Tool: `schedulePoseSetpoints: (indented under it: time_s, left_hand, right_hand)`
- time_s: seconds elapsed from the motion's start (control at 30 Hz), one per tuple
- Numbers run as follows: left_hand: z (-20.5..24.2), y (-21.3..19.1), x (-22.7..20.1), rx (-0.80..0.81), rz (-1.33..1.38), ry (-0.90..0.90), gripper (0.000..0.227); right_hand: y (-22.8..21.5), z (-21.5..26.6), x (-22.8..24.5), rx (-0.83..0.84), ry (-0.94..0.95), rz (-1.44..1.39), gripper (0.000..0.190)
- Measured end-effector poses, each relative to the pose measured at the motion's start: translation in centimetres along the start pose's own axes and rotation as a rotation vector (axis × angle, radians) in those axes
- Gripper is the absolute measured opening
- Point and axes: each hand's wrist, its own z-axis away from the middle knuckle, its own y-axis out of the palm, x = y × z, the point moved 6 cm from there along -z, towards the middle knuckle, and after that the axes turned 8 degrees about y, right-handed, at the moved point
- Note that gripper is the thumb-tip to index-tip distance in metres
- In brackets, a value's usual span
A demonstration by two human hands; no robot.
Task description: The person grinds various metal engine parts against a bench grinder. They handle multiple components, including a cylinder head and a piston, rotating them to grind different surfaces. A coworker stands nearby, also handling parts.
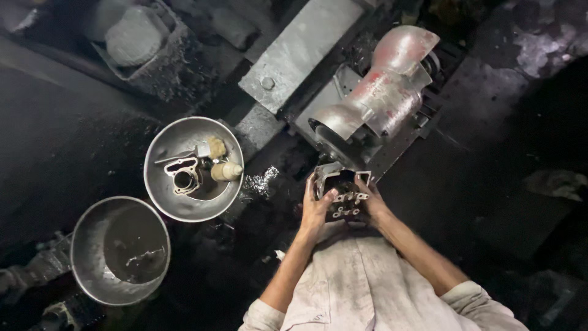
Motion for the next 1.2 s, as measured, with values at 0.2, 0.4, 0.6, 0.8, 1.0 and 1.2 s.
schedulePoseSetpoints:
  time_s: [0.2,0.4,0.6,0.8,1.0,1.2]
  left_hand:
    - [-0.9,1.7,2.8,0.007,0.399,-0.22,0.064]
    - [-0.3,0.4,2.0,0.077,0.138,-0.101,0.07]
    - [1.0,-0.4,2.1,0.095,0.003,0.012,0.075]
    - [-0.4,1.7,1.8,0.115,0.001,-0.039,0.071]
    - [-0.2,3.8,1.6,0.137,0.12,-0.18,0.077]
    - [-0.8,5.5,3.0,0.187,0.16,-0.295,0.086]
  right_hand:
    - [0.3,1.5,1.9,0.059,-0.133,0.087,0.052]
    - [0.4,2.7,2.4,0.155,-0.085,0.176,0.047]
    - [-0.7,3.0,0.1,0.146,0.042,0.108,0.044]
    - [-1.9,2.1,0.5,0.159,-0.029,0.004,0.039]
    - [-3.7,2.0,0.9,0.202,-0.101,-0.012,0.04]
    - [-6.0,1.9,1.3,0.148,-0.145,-0.115,0.037]
